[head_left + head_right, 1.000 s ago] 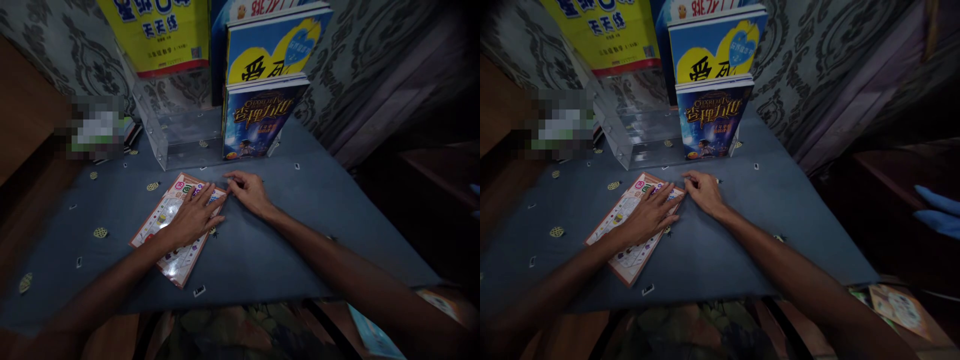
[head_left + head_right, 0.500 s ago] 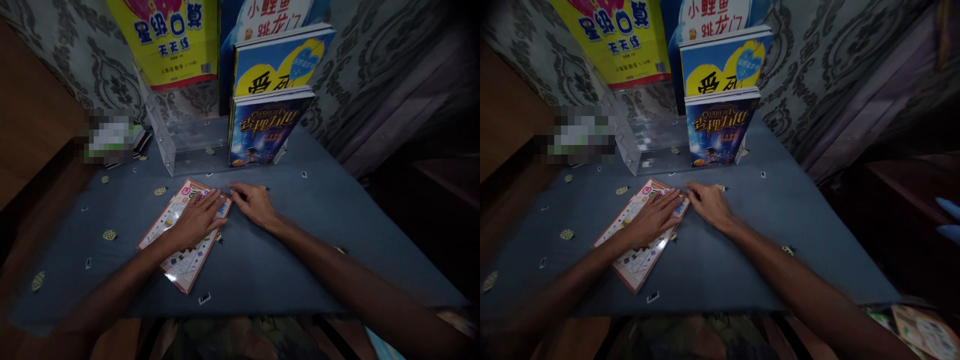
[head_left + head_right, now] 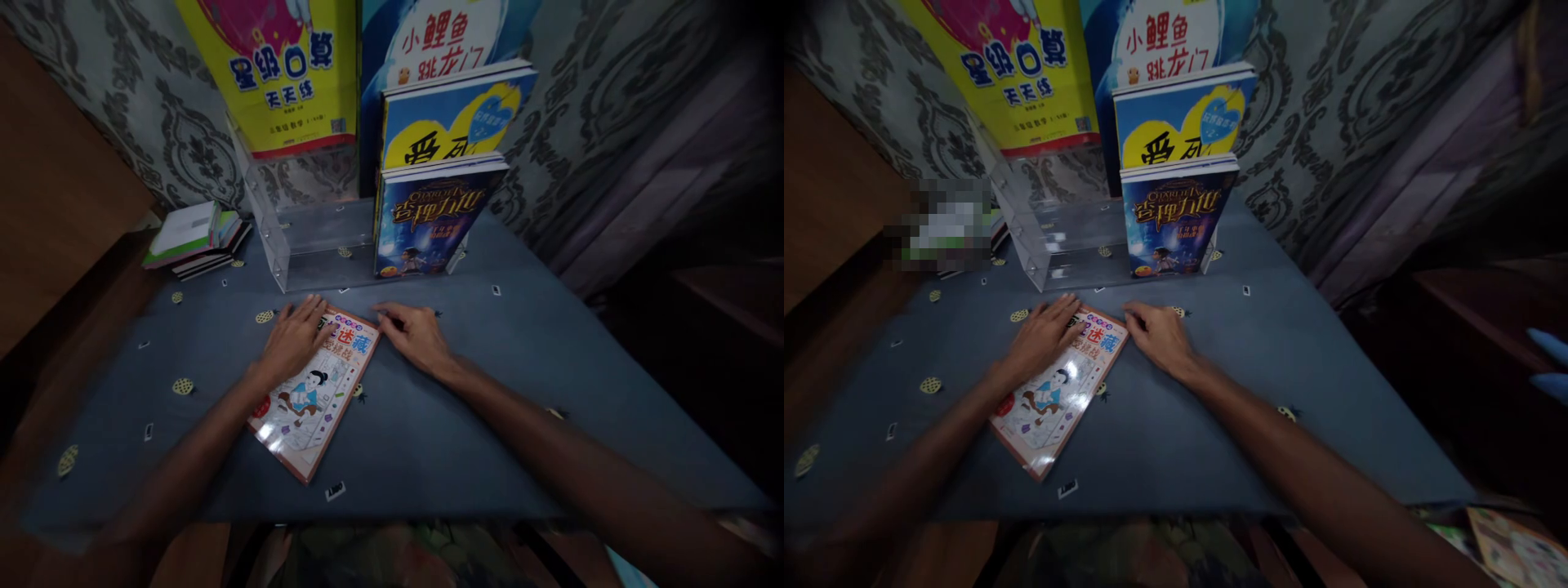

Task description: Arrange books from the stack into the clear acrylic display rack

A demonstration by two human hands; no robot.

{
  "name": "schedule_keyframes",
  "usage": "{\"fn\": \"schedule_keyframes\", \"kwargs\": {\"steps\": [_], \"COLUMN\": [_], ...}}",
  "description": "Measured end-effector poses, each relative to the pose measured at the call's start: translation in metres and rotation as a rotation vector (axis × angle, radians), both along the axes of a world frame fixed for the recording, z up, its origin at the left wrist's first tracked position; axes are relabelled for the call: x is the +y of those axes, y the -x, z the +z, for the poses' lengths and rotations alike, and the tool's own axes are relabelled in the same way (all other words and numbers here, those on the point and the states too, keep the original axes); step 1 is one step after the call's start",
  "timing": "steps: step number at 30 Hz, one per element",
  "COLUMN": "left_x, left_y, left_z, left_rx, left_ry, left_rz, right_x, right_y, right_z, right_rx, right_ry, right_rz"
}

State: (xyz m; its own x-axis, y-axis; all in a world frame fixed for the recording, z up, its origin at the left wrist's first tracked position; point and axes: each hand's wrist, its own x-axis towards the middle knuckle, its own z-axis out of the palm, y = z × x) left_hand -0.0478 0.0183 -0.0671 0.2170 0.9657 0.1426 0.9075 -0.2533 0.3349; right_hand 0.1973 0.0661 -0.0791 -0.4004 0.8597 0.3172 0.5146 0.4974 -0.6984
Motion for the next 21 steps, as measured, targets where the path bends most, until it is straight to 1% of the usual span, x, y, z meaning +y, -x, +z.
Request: {"fn": "schedule_keyframes", "kwargs": {"steps": [3, 9, 12, 16, 21], "left_x": [-0.004, -0.013, -0.015, -0.015, -0.016], "left_y": [-0.01, -0.04, -0.052, -0.057, -0.057], "left_z": [0.0, 0.001, 0.001, 0.002, 0.003], "left_rx": [0.002, 0.099, 0.138, 0.203, 0.27], "left_ry": [-0.008, 0.051, 0.065, 0.08, 0.075], "left_rz": [-0.039, -0.227, -0.292, -0.323, -0.314], "right_x": [0.0, 0.001, 0.001, 0.0, -0.003], "right_y": [0.001, 0.001, 0.001, 0.001, 0.001], "right_z": [0.0, 0.0, 0.0, 0.0, 0.0], "right_rx": [-0.001, -0.007, 0.007, -0.005, -0.04], "right_ry": [-0.016, -0.02, -0.004, -0.01, -0.058], "right_rz": [-0.006, -0.014, -0.009, -0.014, -0.003]}}
